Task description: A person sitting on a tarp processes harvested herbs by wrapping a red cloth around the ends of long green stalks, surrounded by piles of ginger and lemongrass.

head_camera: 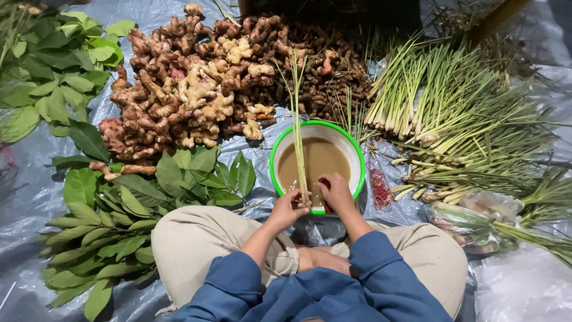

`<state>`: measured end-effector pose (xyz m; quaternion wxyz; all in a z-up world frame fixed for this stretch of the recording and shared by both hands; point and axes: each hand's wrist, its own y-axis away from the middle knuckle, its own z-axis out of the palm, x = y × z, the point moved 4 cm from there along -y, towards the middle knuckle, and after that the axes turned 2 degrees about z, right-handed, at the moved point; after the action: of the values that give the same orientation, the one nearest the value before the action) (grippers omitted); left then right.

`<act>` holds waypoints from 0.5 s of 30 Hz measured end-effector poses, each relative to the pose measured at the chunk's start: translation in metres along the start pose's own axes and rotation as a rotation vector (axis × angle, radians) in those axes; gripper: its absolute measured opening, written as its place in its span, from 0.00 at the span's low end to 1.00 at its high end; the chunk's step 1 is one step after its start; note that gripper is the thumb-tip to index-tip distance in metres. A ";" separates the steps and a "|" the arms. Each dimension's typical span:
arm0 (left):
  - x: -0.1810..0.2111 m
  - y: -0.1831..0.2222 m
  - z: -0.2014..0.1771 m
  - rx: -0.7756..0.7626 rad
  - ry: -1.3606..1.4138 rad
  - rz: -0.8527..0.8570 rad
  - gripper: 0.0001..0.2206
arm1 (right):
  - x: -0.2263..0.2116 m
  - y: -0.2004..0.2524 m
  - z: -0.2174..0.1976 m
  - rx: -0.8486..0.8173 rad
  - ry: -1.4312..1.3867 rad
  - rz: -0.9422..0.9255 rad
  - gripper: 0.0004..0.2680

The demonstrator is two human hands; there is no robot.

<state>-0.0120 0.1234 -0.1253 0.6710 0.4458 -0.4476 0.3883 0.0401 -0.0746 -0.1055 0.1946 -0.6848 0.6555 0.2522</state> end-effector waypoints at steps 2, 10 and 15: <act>-0.003 -0.001 -0.001 0.000 -0.007 -0.001 0.27 | -0.007 0.003 -0.003 0.044 -0.011 -0.009 0.07; -0.016 -0.003 -0.004 0.016 0.034 0.000 0.27 | -0.003 0.006 0.008 0.130 0.107 -0.012 0.07; -0.015 -0.002 -0.005 0.020 0.013 0.001 0.27 | -0.006 0.003 0.010 0.095 0.142 -0.032 0.13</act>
<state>-0.0131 0.1252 -0.1411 0.6689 0.4499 -0.4396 0.3961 0.0363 -0.0638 -0.1099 0.1840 -0.7012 0.6678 0.1684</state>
